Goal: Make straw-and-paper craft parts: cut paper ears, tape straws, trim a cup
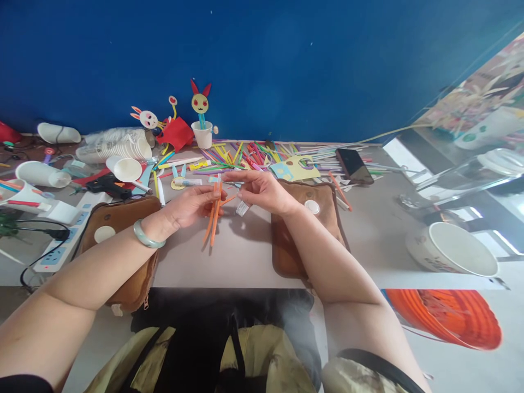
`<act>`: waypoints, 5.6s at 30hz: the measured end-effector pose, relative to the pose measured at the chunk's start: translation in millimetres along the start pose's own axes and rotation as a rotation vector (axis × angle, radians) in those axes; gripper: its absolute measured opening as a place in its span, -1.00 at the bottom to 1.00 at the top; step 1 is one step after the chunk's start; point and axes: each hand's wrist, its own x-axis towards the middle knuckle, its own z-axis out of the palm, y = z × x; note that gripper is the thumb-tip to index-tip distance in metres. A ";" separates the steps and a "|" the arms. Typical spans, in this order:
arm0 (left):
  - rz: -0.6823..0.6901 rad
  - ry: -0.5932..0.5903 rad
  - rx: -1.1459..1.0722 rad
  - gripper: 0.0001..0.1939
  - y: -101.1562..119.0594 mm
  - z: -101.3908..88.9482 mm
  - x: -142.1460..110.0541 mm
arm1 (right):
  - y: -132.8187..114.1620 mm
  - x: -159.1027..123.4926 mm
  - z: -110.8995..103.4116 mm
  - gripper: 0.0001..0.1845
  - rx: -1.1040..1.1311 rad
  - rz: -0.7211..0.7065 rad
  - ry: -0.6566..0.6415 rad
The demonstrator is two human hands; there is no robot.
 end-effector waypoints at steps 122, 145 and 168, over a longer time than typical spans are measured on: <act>0.329 0.157 -0.186 -0.84 16.7 -7.1 6.3 | -11.1 -3.5 40.0 -0.77 -0.652 0.112 -0.202; -0.044 0.028 0.217 -0.83 6.2 -23.8 13.3 | 22.4 -0.8 39.3 -0.52 -0.614 0.117 -0.358; 0.184 0.165 0.426 -0.78 -14.0 -36.5 27.5 | -4.0 -3.6 -24.1 -0.69 -0.342 0.155 -0.117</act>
